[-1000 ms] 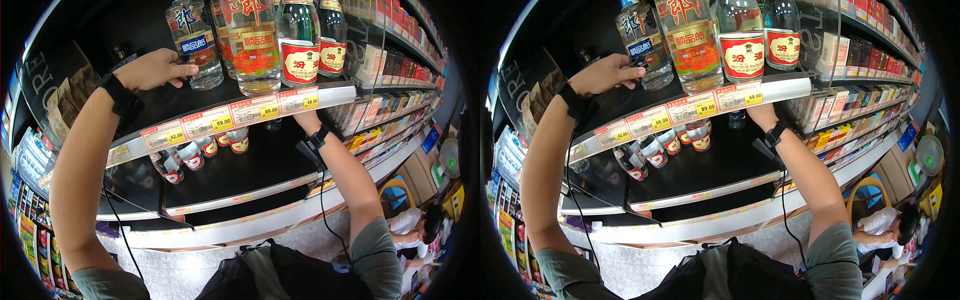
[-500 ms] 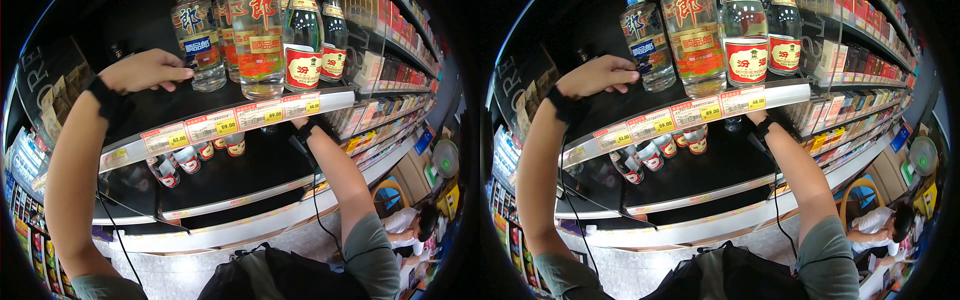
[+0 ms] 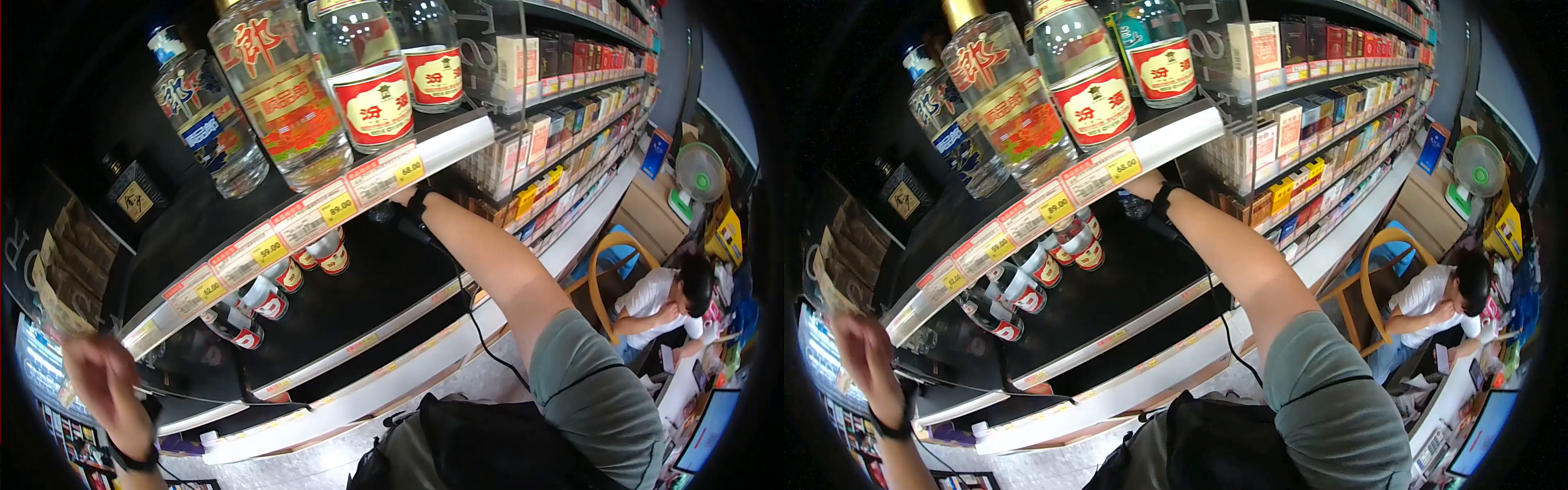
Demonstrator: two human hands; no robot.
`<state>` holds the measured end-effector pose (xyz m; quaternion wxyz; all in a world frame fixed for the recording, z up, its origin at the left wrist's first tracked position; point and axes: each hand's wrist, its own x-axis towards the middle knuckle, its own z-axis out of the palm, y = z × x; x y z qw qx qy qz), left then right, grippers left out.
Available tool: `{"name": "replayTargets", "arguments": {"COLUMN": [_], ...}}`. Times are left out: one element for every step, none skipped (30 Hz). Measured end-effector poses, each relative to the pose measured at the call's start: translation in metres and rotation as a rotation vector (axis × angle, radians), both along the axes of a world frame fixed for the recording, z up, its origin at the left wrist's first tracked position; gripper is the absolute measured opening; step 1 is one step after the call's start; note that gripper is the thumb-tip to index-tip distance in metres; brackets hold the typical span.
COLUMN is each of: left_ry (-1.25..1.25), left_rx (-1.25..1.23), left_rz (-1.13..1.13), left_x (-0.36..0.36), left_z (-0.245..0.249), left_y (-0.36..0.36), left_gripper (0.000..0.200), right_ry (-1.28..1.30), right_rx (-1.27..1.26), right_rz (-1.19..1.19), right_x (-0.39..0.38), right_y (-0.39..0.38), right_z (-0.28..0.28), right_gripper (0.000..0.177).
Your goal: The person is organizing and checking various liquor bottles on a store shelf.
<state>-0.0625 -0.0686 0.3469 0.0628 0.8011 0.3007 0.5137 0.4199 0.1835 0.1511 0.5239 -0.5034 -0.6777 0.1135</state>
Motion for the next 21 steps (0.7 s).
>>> {"name": "replayTargets", "arguments": {"left_ry": [-0.044,0.054,0.151,0.320,0.488,0.638,0.785,0.744,0.701,0.760,0.751,0.737,0.725,0.717,0.713,0.656,0.596,0.585,0.577,0.592,0.609], "left_rx": [0.031,0.046,0.062,0.050,0.039,0.048,0.056,0.111,0.164,0.034,0.042,0.008,-0.026,-0.079,-0.077,-0.166,-0.256,-0.241,-0.243,-0.258,-0.273], "left_rz": [-0.020,-0.114,-0.206,-0.239,-0.268,-0.277,-0.282,-0.240,-0.197,-0.272,-0.276,-0.233,-0.191,-0.223,-0.220,-0.297,-0.373,-0.425,-0.419,-0.462,-0.506], "left_x": [0.008,0.009,0.010,0.010,0.012,0.020,0.028,0.041,0.049,0.043,0.042,0.043,0.045,0.048,0.048,0.047,0.046,0.049,0.052,0.054,0.057], "left_z": [-0.019,-0.030,-0.038,-0.038,-0.034,-0.030,-0.028,-0.034,-0.039,-0.038,-0.039,-0.040,-0.039,-0.034,-0.034,-0.036,-0.038,-0.038,-0.037,-0.035,-0.033], "left_y": [-0.016,-0.028,-0.037,-0.048,-0.059,-0.066,-0.073,-0.080,-0.084,-0.077,-0.073,-0.072,-0.072,-0.069,-0.067,-0.064,-0.060,-0.055,-0.052,-0.050,-0.047], "left_gripper": [0.014,0.017,0.020,0.017,0.016,0.015,0.016,0.018,0.021,0.024,0.025,0.025,0.025,0.021,0.021,0.020,0.019,0.019,0.019,0.016,0.014], "right_ry": [0.098,0.106,0.063,0.019,0.022,0.132,0.239,0.232,0.193,0.153,0.146,0.100,0.055,0.001,-0.004,0.052,0.107,0.030,-0.009,0.013,0.036], "right_rx": [-0.059,-0.059,-0.059,-0.058,-0.057,-0.061,-0.066,-0.063,-0.012,0.039,0.038,0.041,0.044,-0.043,-0.041,-0.009,0.020,0.042,0.030,-0.005,-0.040], "right_rz": [0.041,0.034,-0.046,-0.123,-0.120,-0.061,0.000,0.007,-0.067,-0.140,-0.133,-0.086,-0.039,-0.080,-0.078,-0.018,0.044,-0.026,-0.036,-0.056,-0.076], "right_x": [-0.001,-0.003,-0.004,-0.004,-0.003,-0.002,-0.003,-0.004,-0.007,-0.009,-0.006,-0.003,-0.001,0.000,0.004,0.006,0.008,0.003,0.000,-0.007,-0.012], "right_y": [0.003,0.012,0.026,0.038,0.046,0.054,0.059,0.062,0.059,0.055,0.049,0.031,0.017,0.010,0.009,0.009,0.006,-0.015,-0.040,-0.065,-0.086], "right_z": [-0.001,-0.009,-0.023,-0.035,-0.042,-0.045,-0.045,-0.047,-0.047,-0.047,-0.048,-0.040,-0.035,-0.033,-0.039,-0.046,-0.053,-0.040,-0.029,-0.013,-0.003], "right_gripper": [0.060,0.060,0.063,0.065,0.065,0.065,0.064,0.064,0.061,0.058,0.058,0.057,0.056,0.061,0.061,0.063,0.066,0.069,0.072,0.074,0.077]}}
